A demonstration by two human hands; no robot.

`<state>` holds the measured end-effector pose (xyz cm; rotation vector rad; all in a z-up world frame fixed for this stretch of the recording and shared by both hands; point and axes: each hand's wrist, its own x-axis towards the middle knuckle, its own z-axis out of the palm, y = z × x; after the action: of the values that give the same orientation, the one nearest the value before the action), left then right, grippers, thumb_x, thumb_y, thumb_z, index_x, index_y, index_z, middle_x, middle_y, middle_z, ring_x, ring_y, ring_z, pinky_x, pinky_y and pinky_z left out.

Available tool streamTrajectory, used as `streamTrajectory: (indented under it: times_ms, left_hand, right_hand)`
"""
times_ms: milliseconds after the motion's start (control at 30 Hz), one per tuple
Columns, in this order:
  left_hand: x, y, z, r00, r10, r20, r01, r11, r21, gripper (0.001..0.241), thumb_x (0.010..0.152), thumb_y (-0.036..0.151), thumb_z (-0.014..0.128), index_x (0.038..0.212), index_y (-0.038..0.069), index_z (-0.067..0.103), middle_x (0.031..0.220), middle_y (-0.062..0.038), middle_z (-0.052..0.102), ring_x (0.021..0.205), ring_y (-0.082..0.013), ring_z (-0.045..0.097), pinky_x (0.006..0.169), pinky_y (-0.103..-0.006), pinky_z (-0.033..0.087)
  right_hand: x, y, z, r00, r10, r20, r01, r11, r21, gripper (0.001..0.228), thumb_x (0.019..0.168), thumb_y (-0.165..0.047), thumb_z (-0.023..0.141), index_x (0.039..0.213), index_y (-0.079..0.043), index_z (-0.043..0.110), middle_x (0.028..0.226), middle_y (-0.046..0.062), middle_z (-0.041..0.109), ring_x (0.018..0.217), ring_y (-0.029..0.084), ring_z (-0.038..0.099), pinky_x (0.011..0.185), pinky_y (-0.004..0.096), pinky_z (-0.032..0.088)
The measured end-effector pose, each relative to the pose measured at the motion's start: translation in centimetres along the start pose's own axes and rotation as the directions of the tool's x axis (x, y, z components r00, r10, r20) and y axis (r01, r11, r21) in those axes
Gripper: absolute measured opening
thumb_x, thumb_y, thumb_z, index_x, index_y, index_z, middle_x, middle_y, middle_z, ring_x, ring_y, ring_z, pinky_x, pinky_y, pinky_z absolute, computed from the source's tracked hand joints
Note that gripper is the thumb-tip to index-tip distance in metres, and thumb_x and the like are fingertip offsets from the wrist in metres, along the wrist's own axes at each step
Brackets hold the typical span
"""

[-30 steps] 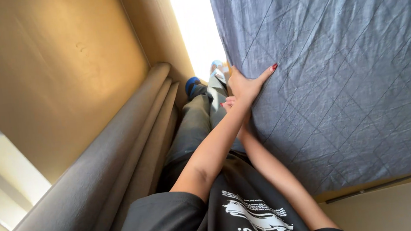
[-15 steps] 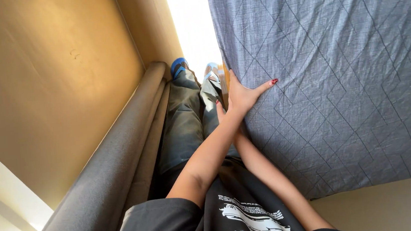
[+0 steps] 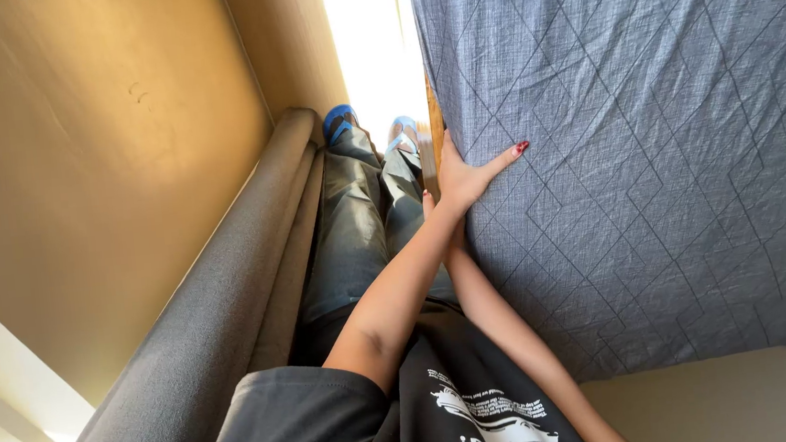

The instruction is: The person spreads a gray patterned bedsheet over a mattress, smoothing it out and tucking the edges under the mattress. They work around the bed, adjusting the sheet to ensure it is flat and properly aligned with the mattress corners.

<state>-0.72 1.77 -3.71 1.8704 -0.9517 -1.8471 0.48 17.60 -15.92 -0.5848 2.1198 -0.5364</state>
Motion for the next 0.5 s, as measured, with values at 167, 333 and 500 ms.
streamTrajectory:
  times_ms: [167, 333, 500]
  left_hand:
    - [-1.8, 2.8, -0.7, 0.997, 0.037, -0.071, -0.028, 0.993, 0.118, 0.129, 0.052, 0.067, 0.087, 0.147, -0.01, 0.044, 0.139, -0.027, 0.062, 0.127, -0.0354, 0.064, 0.107, -0.041, 0.05]
    - [2.0, 3.7, -1.3, 0.939, 0.31, -0.15, -0.277, 0.939, 0.204, 0.133, 0.062, 0.065, 0.094, 0.147, -0.018, 0.037, 0.142, -0.033, 0.055, 0.13, -0.0414, 0.059, 0.109, -0.0442, 0.047]
    - [3.8, 6.6, -1.3, 0.992, 0.066, -0.107, -0.063, 0.997, 0.033, 0.133, 0.049, 0.07, 0.087, 0.144, -0.013, 0.045, 0.137, -0.028, 0.062, 0.124, -0.0357, 0.065, 0.106, -0.0408, 0.051]
  right_hand:
    - [0.3, 1.1, -1.1, 0.952, -0.299, 0.058, 0.299, 0.954, 0.011, 0.072, 0.1, -0.038, 0.067, 0.149, 0.009, 0.042, 0.152, 0.026, 0.049, 0.141, 0.033, 0.045, 0.117, 0.041, 0.035]
    - [2.5, 6.2, 0.4, 0.904, -0.386, 0.184, 0.362, 0.92, 0.149, 0.053, 0.107, -0.03, 0.058, 0.146, 0.004, 0.049, 0.143, 0.018, 0.06, 0.134, 0.028, 0.056, 0.116, 0.037, 0.041]
    - [-0.6, -4.5, -2.9, 0.945, -0.286, 0.161, 0.24, 0.936, 0.258, 0.054, 0.096, -0.017, 0.066, 0.144, 0.0, 0.047, 0.126, 0.013, 0.063, 0.116, 0.023, 0.059, 0.102, 0.035, 0.048]
